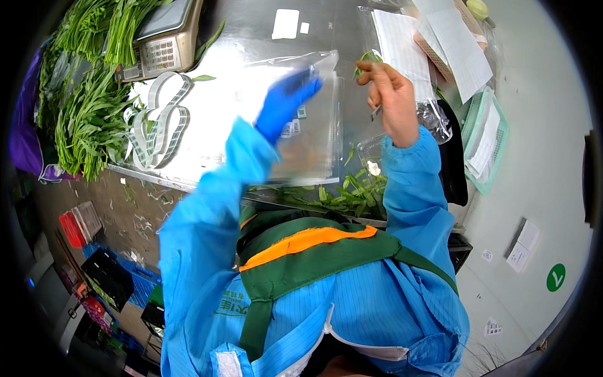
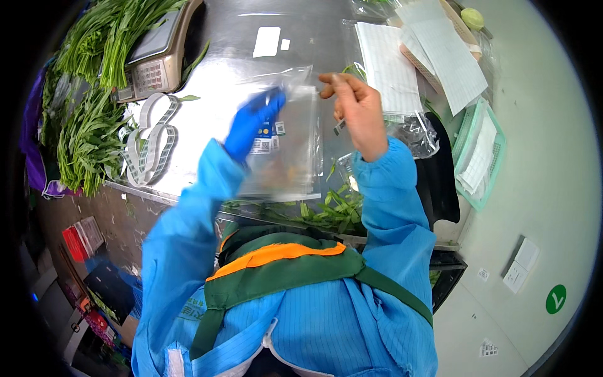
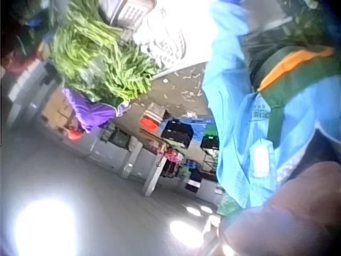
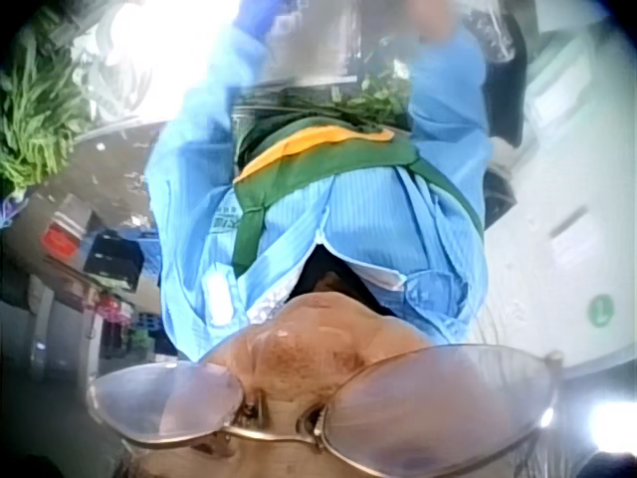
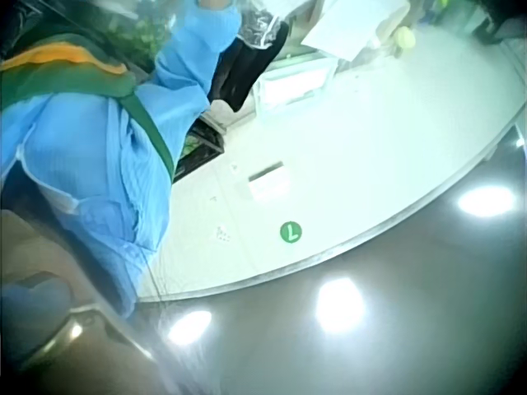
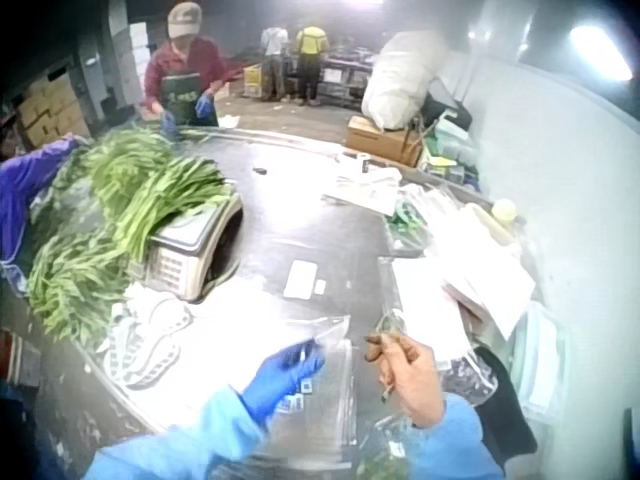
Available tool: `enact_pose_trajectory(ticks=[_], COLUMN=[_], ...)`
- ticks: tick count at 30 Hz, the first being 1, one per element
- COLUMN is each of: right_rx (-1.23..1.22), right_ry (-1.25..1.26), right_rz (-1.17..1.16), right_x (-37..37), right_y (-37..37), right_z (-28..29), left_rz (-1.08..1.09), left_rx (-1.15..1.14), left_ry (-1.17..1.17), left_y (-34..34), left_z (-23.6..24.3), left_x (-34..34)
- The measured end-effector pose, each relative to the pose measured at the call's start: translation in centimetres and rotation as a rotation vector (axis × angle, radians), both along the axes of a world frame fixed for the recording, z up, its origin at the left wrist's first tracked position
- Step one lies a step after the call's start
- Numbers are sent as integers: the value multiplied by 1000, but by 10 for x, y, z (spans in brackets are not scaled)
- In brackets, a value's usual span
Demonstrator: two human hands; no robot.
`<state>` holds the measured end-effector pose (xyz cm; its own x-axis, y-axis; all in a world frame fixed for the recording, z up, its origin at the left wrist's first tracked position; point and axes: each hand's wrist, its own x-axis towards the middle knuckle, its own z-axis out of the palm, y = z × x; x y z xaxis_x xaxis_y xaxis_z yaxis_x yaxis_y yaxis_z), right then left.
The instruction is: The person peels small square adhesive labels from a large roll and applies them one at a time to the top-center of individual clear plastic bags.
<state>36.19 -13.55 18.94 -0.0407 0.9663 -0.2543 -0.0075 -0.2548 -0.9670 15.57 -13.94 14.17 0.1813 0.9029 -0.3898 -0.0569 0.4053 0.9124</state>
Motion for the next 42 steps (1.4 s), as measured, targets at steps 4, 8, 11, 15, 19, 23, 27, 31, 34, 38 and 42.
enact_pose_trajectory(ticks=[4, 8, 11, 15, 19, 23, 27, 31, 34, 38, 42], right_rx=[-115, -208, -236, -204, -176, -150, -91, 108, 237, 311, 309], right_ry=[282, 358, 319, 230, 149, 36, -101, -365, -569, -561, -666], right_rz=[1, 91, 129, 210, 310, 400, 469, 663, 762, 875, 950], right_x=[12, 17, 12, 6, -3, -6, -16, -46, -43, -66, -77], right_y=[-16, -34, -34, -36, -38, -46, -43, -12, 1, 20, 22], right_z=[-6, -36, -46, -53, -45, -11, -5, -33, -76, -109, -125], left_rz=[-203, -246, -515, -729, -626, -615, -269, 548, 620, -77, -654], left_rx=[399, 295, 328, 460, 261, -57, 380, 646, 999, 603, 649], left_ry=[-185, 3, 399, 743, 451, 152, 262, -2, 76, 360, 618], left_y=[102, 63, -10, -66, -51, -16, 90, 181, 139, 28, -56], left_z=[34, 26, -16, -96, -109, -87, -46, -9, 42, -37, -79], left_x=[-22, -31, -67, -110, -115, -122, -119, -139, -103, -123, -121])
